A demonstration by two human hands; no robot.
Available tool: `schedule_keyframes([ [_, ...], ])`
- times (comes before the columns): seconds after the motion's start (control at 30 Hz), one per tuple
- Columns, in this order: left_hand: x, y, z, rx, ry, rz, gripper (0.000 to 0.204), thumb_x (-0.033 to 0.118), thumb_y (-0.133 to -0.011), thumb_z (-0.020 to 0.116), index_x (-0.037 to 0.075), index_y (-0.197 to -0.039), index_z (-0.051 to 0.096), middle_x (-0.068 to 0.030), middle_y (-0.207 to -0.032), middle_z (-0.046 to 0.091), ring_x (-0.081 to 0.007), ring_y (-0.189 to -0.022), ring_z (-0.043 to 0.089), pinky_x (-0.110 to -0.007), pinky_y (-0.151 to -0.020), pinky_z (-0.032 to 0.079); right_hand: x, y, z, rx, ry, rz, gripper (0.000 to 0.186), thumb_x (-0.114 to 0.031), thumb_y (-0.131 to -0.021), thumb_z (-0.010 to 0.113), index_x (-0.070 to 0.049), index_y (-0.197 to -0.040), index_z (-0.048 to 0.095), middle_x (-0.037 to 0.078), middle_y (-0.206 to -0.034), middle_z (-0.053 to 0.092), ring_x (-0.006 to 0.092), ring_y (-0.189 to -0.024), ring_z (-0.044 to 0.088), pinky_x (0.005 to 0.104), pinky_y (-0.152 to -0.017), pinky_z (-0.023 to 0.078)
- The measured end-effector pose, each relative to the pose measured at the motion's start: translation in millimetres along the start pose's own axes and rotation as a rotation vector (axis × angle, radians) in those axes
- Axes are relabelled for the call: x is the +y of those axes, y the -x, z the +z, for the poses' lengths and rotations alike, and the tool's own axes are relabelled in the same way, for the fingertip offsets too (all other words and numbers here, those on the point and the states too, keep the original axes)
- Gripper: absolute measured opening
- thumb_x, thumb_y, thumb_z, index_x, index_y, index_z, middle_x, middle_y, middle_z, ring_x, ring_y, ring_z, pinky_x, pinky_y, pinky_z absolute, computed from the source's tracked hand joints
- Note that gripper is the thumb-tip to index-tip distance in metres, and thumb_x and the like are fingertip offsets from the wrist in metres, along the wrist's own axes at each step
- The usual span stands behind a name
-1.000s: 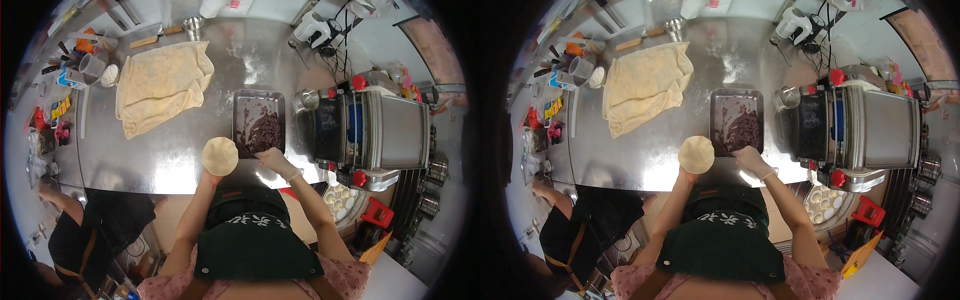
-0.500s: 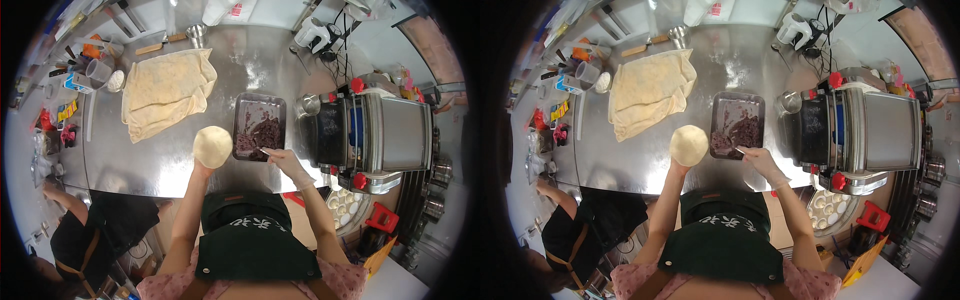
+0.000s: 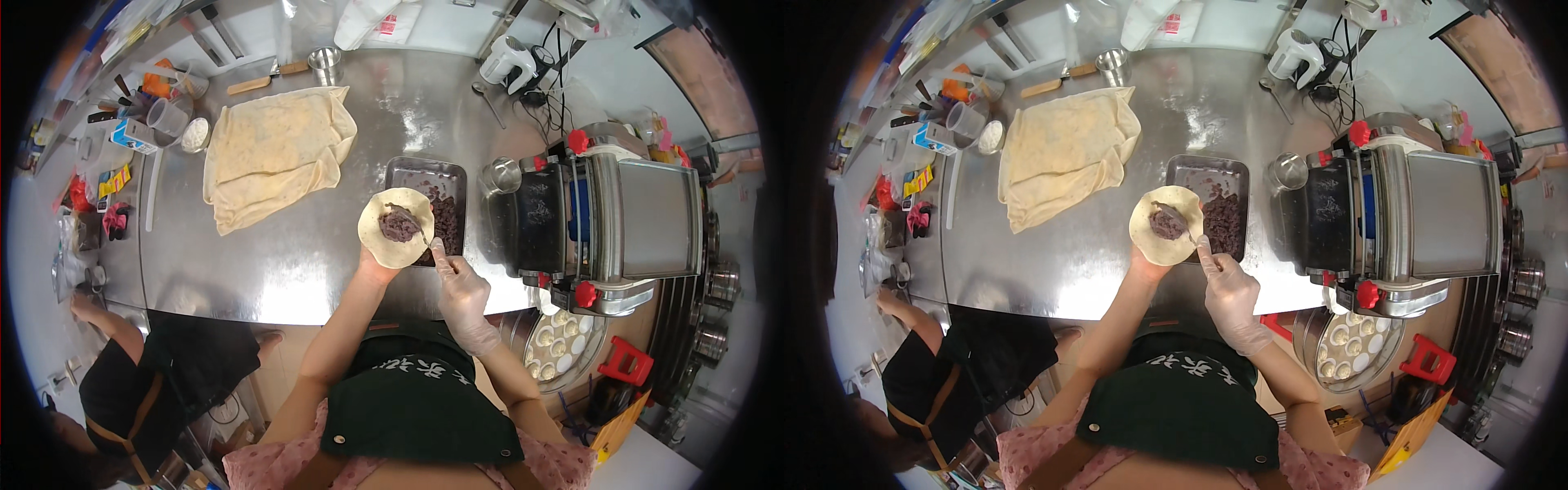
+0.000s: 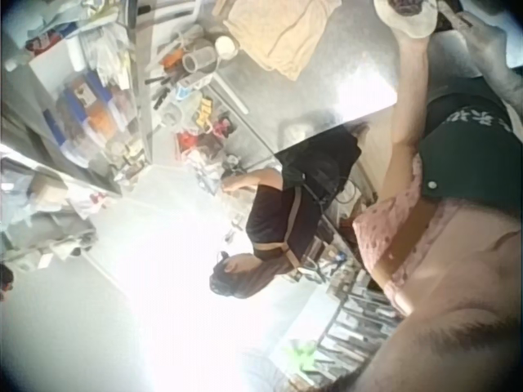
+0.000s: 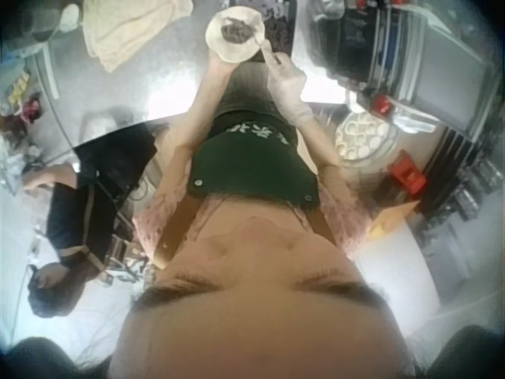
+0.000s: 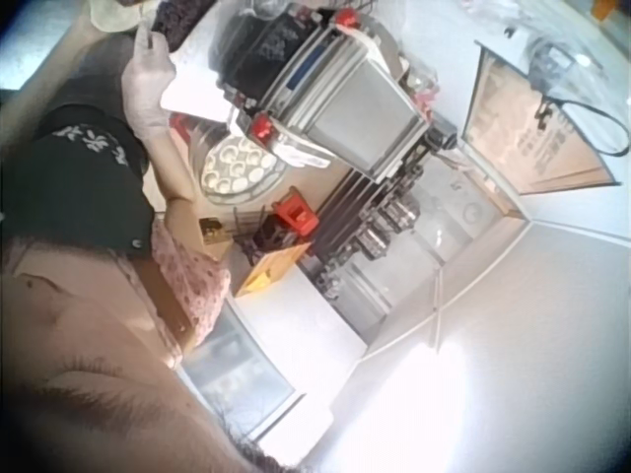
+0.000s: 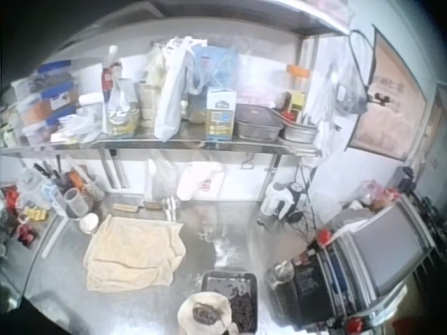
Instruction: The person makes buns by filling dough wrappers with bean paste and pinching them closed, places a bun into a steamer basket, retrieves a new container of filling from the refrigerator, and uncovers more dough wrappers to fill.
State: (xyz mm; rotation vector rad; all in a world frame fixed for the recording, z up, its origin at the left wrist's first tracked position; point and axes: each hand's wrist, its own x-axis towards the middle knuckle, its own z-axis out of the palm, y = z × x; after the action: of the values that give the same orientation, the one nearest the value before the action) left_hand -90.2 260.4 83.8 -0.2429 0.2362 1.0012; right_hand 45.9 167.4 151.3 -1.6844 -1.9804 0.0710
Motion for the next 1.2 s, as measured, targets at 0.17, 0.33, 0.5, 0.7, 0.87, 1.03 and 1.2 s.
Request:
schedule_keyframes([
  [0.17, -8.4, -3.2, 0.3, -0.038, -0.525, 0.309, 0.042, 0.034, -0.097, 0.047, 0.0, -0.119, 0.055, -0.0181, -0.117, 0.06, -0.033, -0.11, 0.058, -0.045, -0.094, 0.05, -11.1, 19.2, 7.5, -0.015, -0.09, 0.051, 0.05, 0.009, -0.075, 0.059, -0.008, -0.121, 0.067, 0.006, -0.076, 0.061, 0.0174, -0.055, 0.058, 0.0303, -0.048, 0.048],
  [0.33, -12.2, 2.2, 17.3, 0.059, -0.443, 0.341, 0.022, -0.007, -0.084, 0.057, -0.002, -0.105, 0.054, -0.0105, -0.095, 0.061, -0.0164, -0.088, 0.061, -0.025, -0.077, 0.054, -11.6, 13.3, -7.0, -0.007, -0.125, 0.119, 0.058, 0.012, -0.069, 0.057, -0.007, -0.123, 0.066, 0.006, -0.077, 0.061, 0.0187, -0.055, 0.058, 0.0315, -0.049, 0.049],
  [0.5, -9.1, 3.6, 8.3, -0.193, -0.025, 0.086, 0.04, 0.033, -0.097, 0.047, 0.001, -0.119, 0.056, -0.0158, -0.113, 0.062, -0.0324, -0.105, 0.06, -0.046, -0.088, 0.052, -4.3, 13.8, -2.5, 0.011, -0.005, -0.007, 0.061, 0.012, -0.069, 0.058, -0.008, -0.126, 0.064, 0.006, -0.075, 0.058, 0.0185, -0.053, 0.056, 0.0317, -0.048, 0.048],
  [0.7, -14.6, 6.6, 37.1, -0.137, -1.193, 0.717, 0.012, -0.004, -0.082, 0.052, 0.004, -0.088, 0.045, -0.0064, -0.089, 0.053, -0.0177, -0.081, 0.053, -0.028, -0.073, 0.051, 0.4, 10.7, -4.0, 0.004, 0.036, -0.016, 0.056, 0.006, -0.071, 0.059, -0.009, -0.125, 0.065, 0.004, -0.073, 0.058, 0.0185, -0.051, 0.056, 0.0315, -0.045, 0.046],
  [0.87, -13.7, -4.7, 20.2, 0.05, -0.637, 0.343, 0.012, 0.014, -0.092, 0.047, 0.009, -0.082, 0.046, -0.0037, -0.084, 0.05, -0.0165, -0.081, 0.051, -0.03, -0.071, 0.049, -8.4, 10.8, -8.7, -0.019, -0.063, 0.045, 0.052, 0.009, -0.075, 0.058, -0.009, -0.123, 0.066, 0.006, -0.073, 0.059, 0.0187, -0.055, 0.059, 0.0311, -0.049, 0.048],
  [1.03, -0.9, -13.0, -1.0, -0.108, -0.317, 0.339, 0.014, 0.017, -0.094, 0.044, 0.008, -0.084, 0.049, -0.0045, -0.086, 0.053, -0.0173, -0.081, 0.054, -0.03, -0.072, 0.049, 2.2, 10.7, -10.4, 0.074, -0.073, 0.067, 0.056, 0.006, -0.071, 0.058, -0.01, -0.124, 0.066, 0.005, -0.07, 0.057, 0.0199, -0.052, 0.056, 0.033, -0.046, 0.046],
  [1.2, 38.3, -2.8, -10.9, -0.32, -0.116, 0.066, 0.025, 0.016, -0.09, 0.046, 0.012, -0.066, 0.038, 0.0, -0.067, 0.038, -0.0129, -0.063, 0.043, -0.029, -0.057, 0.042, 59.0, 40.0, 14.3, -0.33, 0.37, 0.039, 0.039, -0.005, -0.076, 0.059, -0.01, -0.114, 0.068, 0.005, -0.069, 0.056, 0.0203, -0.055, 0.059, 0.0328, -0.046, 0.046],
])
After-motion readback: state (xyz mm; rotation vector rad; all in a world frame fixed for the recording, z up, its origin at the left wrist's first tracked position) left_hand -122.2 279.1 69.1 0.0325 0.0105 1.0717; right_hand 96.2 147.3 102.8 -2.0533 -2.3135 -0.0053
